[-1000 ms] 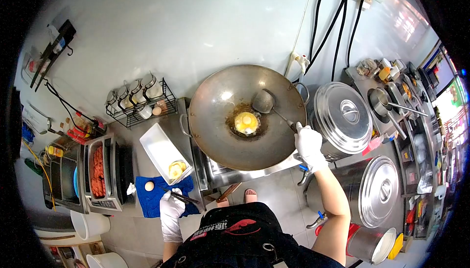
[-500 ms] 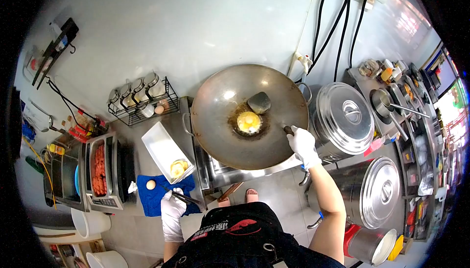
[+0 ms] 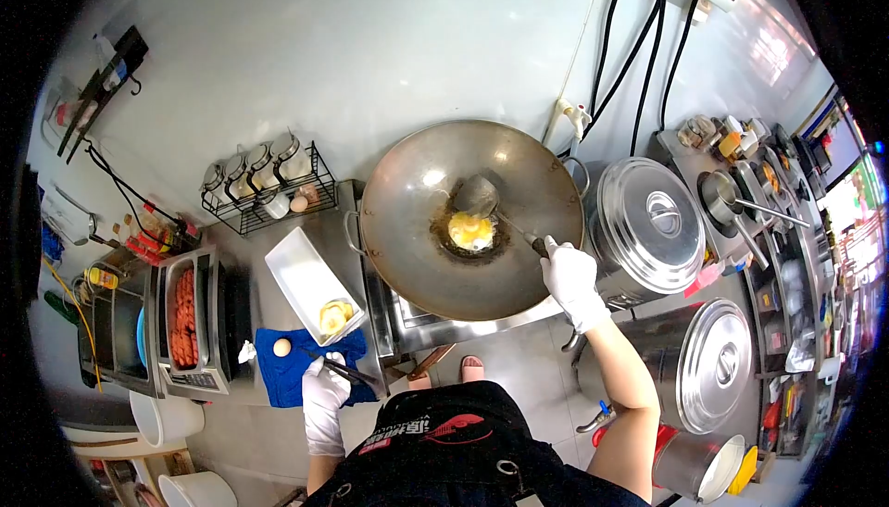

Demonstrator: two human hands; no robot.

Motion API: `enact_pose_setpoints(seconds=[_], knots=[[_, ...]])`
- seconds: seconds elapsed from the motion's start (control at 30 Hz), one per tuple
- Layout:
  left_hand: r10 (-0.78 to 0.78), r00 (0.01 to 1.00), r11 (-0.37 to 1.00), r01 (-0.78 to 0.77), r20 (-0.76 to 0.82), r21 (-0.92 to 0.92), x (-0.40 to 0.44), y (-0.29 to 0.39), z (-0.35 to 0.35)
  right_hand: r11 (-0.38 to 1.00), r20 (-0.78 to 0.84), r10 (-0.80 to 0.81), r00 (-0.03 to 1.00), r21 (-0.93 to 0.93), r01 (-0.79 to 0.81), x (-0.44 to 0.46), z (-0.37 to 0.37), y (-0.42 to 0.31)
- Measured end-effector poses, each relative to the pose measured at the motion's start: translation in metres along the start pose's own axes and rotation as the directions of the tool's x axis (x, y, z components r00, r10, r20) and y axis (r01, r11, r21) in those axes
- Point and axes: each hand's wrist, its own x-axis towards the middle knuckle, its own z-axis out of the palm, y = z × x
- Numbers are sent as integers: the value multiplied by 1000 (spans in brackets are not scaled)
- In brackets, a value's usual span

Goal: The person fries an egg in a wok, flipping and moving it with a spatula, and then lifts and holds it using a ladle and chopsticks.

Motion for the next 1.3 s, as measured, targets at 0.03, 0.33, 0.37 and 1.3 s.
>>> enact_pose_setpoints(seconds=[0.03, 0.33, 0.37, 1.3], knots=[[17, 999, 1000, -17, -41, 24, -1, -2, 4, 999, 1, -7, 1000, -37, 7, 0, -1, -1], [51, 998, 999, -51, -27, 2, -5, -2, 6, 980, -26, 45, 999, -195, -49, 3, 0, 13], [19, 1000, 1000, -19, 8, 4, -4, 1, 0, 980, -14, 52, 999, -191, -53, 3, 1, 15], [-9, 1000, 997, 11, 20, -72, 5, 7, -15, 972, 94, 152, 984, 164, -166, 4, 9, 14]])
